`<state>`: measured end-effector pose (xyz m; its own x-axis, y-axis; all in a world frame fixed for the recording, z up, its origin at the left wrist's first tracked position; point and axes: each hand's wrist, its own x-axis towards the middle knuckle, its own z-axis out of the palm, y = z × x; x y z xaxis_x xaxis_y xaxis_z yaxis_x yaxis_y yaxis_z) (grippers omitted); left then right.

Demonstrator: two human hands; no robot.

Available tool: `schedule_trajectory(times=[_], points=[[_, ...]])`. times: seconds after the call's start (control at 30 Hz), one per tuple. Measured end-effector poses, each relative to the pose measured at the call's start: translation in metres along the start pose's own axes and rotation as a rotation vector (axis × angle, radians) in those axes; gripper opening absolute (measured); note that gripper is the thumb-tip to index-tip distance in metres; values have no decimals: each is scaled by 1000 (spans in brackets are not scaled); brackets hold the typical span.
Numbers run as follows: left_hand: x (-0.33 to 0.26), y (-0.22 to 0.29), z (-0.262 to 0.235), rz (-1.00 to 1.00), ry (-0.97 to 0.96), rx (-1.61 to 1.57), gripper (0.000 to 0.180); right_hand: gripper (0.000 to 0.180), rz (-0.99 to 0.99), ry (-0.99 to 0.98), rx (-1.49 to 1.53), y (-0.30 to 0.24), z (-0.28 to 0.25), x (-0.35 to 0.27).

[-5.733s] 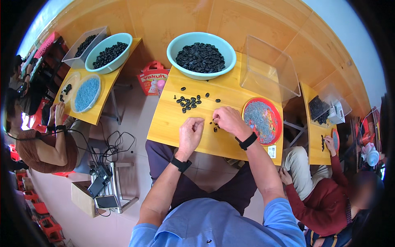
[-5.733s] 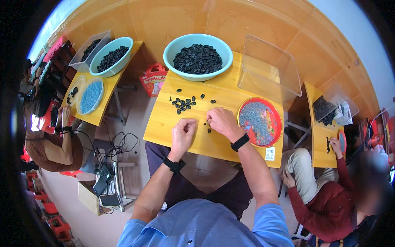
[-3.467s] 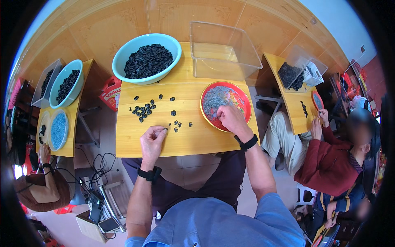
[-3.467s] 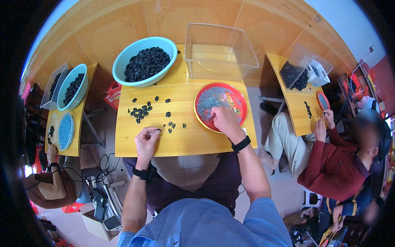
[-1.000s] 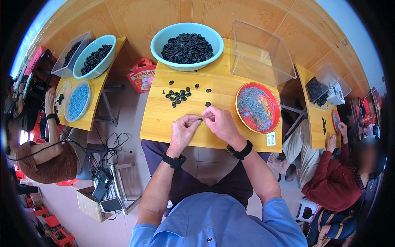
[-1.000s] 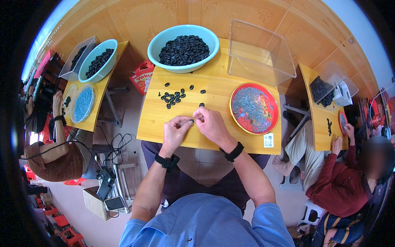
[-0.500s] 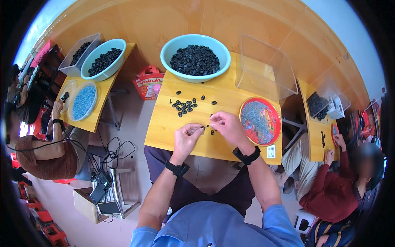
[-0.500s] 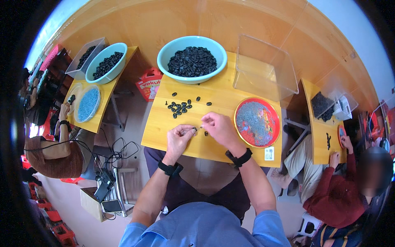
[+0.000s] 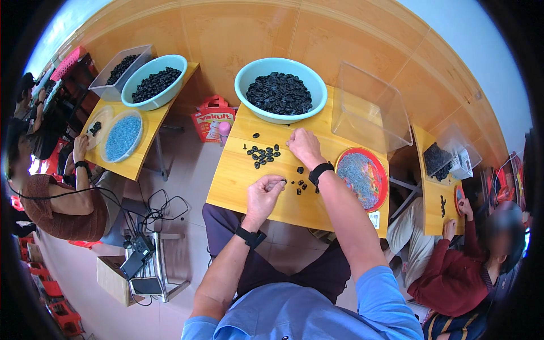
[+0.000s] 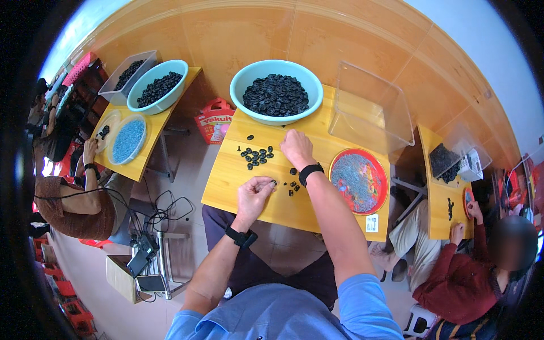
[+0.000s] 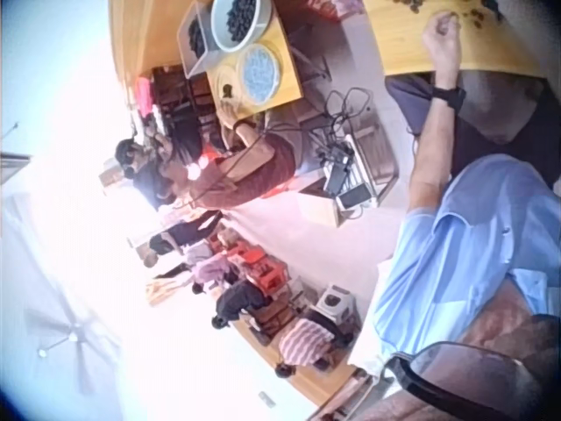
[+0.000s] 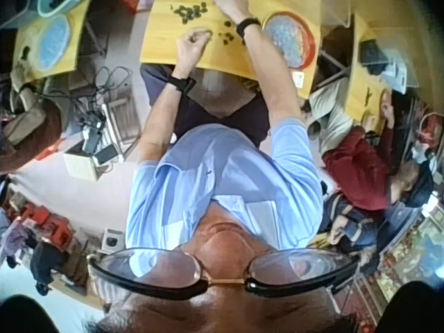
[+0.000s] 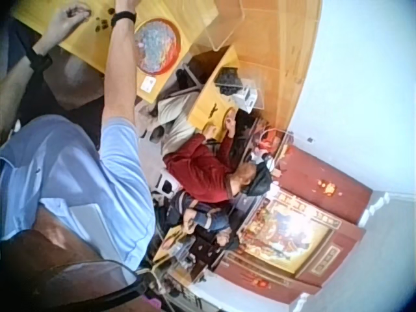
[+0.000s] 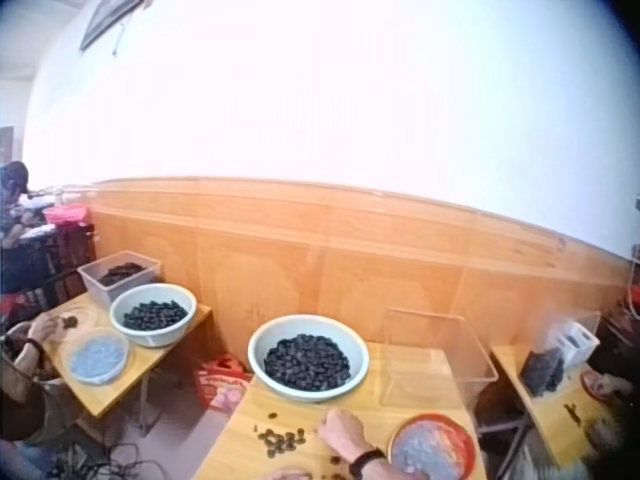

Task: Sorting and inspecting small black plastic components at a workbench.

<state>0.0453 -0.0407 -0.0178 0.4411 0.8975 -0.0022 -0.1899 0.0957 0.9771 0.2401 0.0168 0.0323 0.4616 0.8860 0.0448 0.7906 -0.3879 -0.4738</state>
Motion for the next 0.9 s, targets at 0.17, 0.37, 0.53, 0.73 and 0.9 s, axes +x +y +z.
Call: schedule_trajectory(times=[0.17, 0.37, 0.53, 0.73, 0.9], points=[[-2, 3, 0, -12, -13, 17, 15, 16, -52, 9, 35, 6, 9, 1], [1, -3, -2, -18, -11, -23, 16, 13, 77, -175, 514, 6, -13, -18], [5, -8, -3, -25, -29, -103, 15, 17, 80, -426, 960, 16, -40, -60], [5, -3, -4, -18, -43, -106, 13, 15, 48, -429, 1021, 26, -40, -88], [3, -1, -5, -32, -61, -124, 13, 12, 106, -223, 1238, 15, -26, -105]])
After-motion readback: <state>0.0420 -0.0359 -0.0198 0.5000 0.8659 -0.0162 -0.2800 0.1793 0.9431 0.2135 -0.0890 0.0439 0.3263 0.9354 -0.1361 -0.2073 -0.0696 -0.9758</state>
